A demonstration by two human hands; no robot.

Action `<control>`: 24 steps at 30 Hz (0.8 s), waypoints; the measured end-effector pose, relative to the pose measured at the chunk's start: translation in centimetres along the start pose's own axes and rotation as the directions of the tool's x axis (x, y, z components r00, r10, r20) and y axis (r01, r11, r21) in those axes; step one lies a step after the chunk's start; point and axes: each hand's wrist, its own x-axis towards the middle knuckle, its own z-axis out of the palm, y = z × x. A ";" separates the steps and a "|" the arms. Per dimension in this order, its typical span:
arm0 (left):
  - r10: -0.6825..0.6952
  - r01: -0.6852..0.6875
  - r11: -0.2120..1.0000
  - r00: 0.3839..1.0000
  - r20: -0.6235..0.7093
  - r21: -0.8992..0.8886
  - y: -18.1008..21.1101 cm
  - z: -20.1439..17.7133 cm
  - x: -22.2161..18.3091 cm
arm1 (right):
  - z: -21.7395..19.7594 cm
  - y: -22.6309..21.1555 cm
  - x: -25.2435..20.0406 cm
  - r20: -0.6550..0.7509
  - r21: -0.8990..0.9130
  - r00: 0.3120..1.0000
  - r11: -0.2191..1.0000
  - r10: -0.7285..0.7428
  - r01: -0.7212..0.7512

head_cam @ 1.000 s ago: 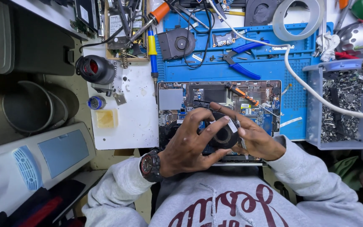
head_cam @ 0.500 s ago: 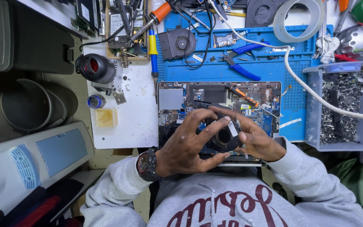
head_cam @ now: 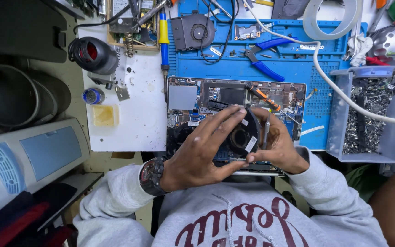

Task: Removing a cooling fan from a laptop motherboard using a screwdriver

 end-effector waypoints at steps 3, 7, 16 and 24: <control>-0.004 0.004 1.000 1.000 0.008 0.029 -0.6 0.4 -0.3 | 0.3 -0.2 0.2 -0.001 -0.036 1.000 0.999 -0.023 0.023; -0.014 0.013 1.000 1.000 0.021 0.028 -0.6 0.2 -0.1 | -0.1 0.0 -0.2 -0.032 -0.075 0.999 0.997 0.034 -0.037; 0.013 -0.013 0.995 1.000 0.005 0.098 -0.7 -1.0 0.2 | 0.8 -1.2 0.1 0.003 -0.363 1.000 0.932 -0.020 0.019; 0.015 -0.029 0.958 0.999 0.053 0.286 -0.2 -2.0 -0.2 | 1.4 -2.7 0.5 0.096 -0.557 0.982 0.809 -0.163 0.189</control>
